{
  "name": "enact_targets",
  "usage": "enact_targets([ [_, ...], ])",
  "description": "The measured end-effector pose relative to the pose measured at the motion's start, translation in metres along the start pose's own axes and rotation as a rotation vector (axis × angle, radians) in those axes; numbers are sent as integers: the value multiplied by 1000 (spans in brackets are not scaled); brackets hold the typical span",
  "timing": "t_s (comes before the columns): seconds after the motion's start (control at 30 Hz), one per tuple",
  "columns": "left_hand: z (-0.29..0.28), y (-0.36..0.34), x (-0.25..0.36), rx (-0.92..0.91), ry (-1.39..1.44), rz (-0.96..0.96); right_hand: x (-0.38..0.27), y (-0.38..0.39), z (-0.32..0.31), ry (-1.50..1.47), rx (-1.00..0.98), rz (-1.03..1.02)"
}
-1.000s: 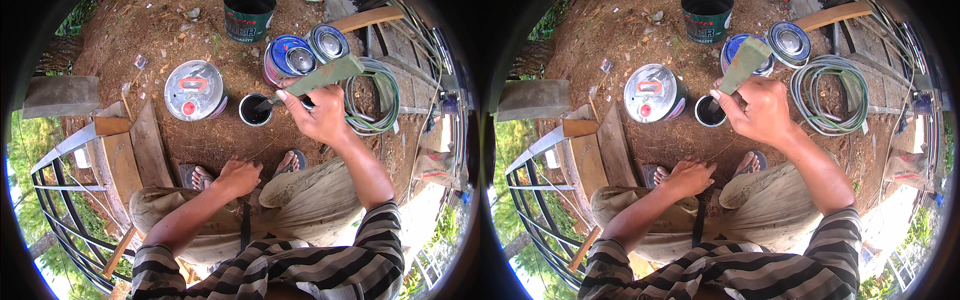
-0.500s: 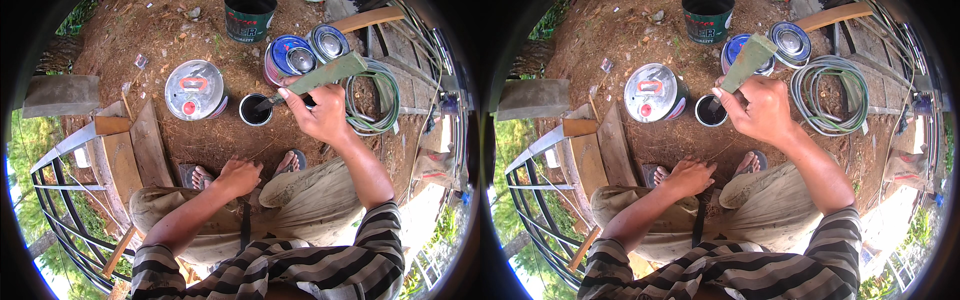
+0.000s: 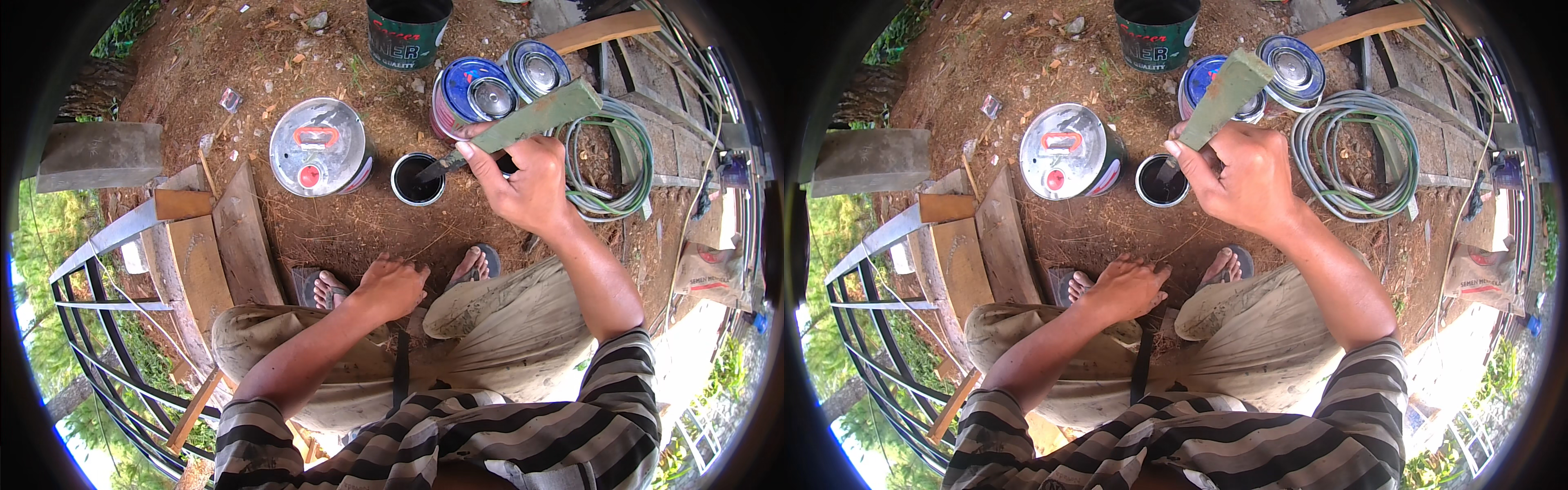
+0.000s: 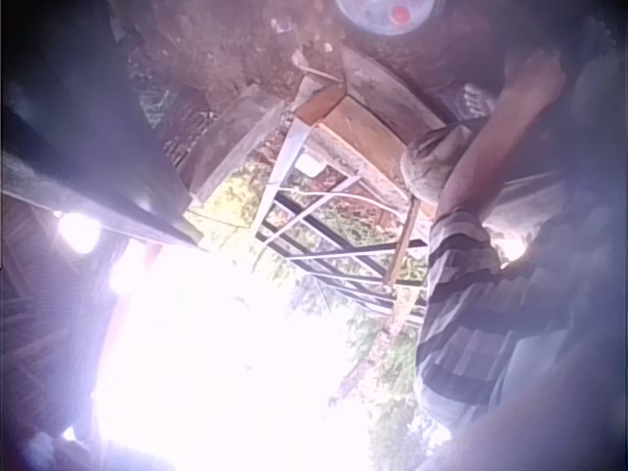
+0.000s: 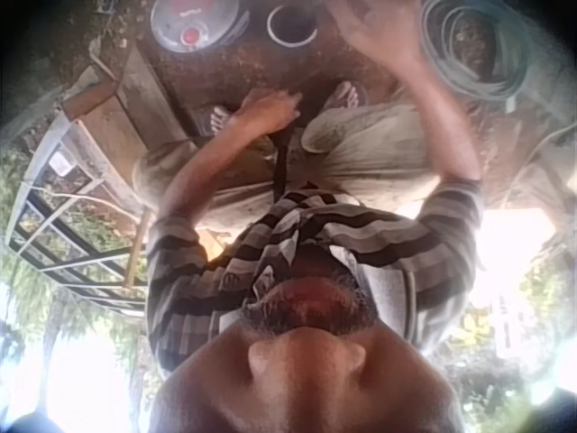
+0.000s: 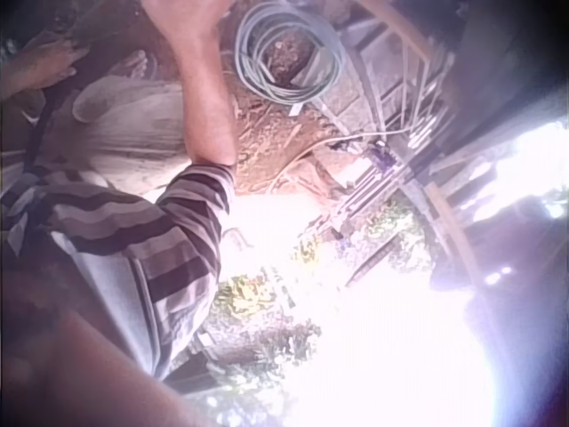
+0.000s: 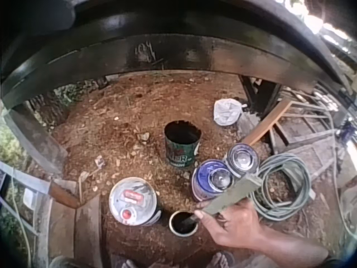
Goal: The person sits on the ground and mixes black paint in a can using a stick. They then stand up, walk to a pile of metal frames, and paint the frames with a brush while holding the paint can in the other hand.
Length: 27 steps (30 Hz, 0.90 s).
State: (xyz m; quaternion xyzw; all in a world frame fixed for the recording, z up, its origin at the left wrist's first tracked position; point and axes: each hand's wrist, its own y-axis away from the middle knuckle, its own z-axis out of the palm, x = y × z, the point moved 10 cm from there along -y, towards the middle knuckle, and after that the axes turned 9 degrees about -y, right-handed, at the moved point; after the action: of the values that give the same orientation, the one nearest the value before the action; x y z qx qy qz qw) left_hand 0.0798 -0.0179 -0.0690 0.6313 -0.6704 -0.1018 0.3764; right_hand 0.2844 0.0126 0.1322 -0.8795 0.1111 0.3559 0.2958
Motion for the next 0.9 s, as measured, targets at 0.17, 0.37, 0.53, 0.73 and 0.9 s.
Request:
enact_targets([
  [0.17,3,-1,-1,-8,-5,1,6,1,0,-30,12,54],
  [0.37,2,-1,0,-43,5,-6,4,0,-2,-18,3,42],
  [0.53,3,-1,0,-24,-11,-4,3,0,-2,-20,6,56],
  [0.73,3,-1,0,-20,-4,-8,8,0,0,-54,-24,119],
  [0.9,2,-1,0,-40,-2,-10,7,0,-2,-44,-4,94],
])
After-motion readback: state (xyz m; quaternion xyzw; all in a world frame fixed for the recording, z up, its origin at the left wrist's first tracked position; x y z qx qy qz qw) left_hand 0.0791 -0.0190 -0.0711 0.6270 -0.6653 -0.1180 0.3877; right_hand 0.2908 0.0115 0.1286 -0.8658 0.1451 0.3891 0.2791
